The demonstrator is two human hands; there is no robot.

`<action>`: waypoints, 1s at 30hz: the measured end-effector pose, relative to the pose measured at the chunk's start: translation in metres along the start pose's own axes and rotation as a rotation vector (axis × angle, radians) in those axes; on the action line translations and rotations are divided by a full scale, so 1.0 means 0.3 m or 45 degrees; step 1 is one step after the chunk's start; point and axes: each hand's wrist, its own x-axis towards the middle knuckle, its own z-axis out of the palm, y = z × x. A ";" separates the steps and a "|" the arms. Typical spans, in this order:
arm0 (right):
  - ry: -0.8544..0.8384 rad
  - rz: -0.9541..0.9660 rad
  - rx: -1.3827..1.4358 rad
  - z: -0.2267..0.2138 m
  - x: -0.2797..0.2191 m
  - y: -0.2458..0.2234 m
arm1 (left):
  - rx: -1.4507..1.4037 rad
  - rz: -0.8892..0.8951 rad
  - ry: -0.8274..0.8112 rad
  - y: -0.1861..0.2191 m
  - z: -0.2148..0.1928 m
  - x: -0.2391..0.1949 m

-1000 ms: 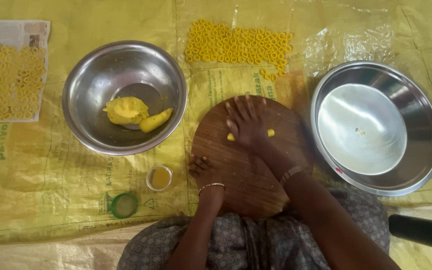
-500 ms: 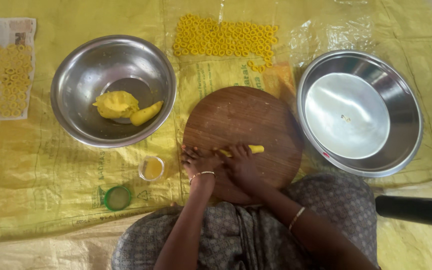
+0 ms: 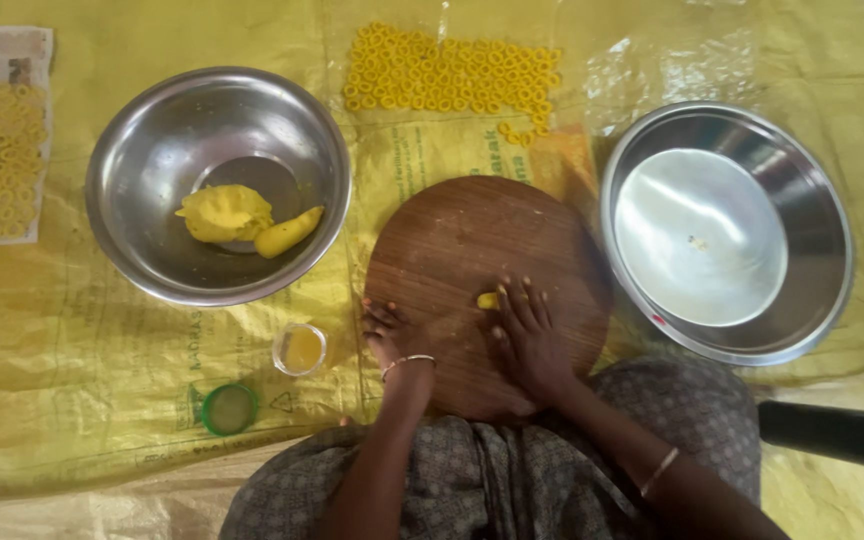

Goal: The person rolls a piece of yellow dough into a long, thin rope on a wooden board. They repeatedly roll, fold, and lengthen the dough, occasionally adding small pieces from a nearby bowl.

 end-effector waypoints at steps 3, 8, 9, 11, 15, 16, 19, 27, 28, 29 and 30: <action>-0.043 0.055 -0.152 0.029 0.225 0.044 | 0.019 0.020 -0.047 0.005 0.004 -0.014; 0.004 0.128 -0.207 0.069 0.654 0.174 | 0.191 0.037 0.058 -0.008 0.003 -0.012; 0.013 0.134 -0.254 0.071 0.681 0.178 | 0.152 0.035 0.055 -0.010 -0.008 -0.012; 0.031 0.159 -0.355 0.084 0.654 0.134 | 0.080 0.044 0.050 -0.031 -0.038 -0.020; -0.087 -0.111 -0.323 0.020 0.386 0.045 | 0.029 0.126 -0.165 -0.051 -0.110 -0.065; -0.206 -0.176 -0.419 -0.011 0.290 0.022 | 0.004 0.133 -0.184 -0.053 -0.125 -0.075; -0.167 -0.346 -0.283 -0.089 0.042 -0.043 | 0.018 0.123 -0.062 -0.051 -0.135 -0.094; 0.019 -0.301 -0.283 -0.010 0.255 -0.001 | 0.101 0.079 -0.124 0.001 -0.023 -0.017; 0.102 -0.319 -0.213 0.009 0.368 0.027 | 0.105 0.017 -0.006 0.012 -0.006 -0.010; -0.053 -0.207 -0.182 0.033 0.486 0.041 | 0.109 -0.045 0.113 0.010 0.010 0.000; -0.211 -0.099 -0.152 0.046 0.593 0.059 | 0.127 -0.028 0.094 0.007 0.026 0.008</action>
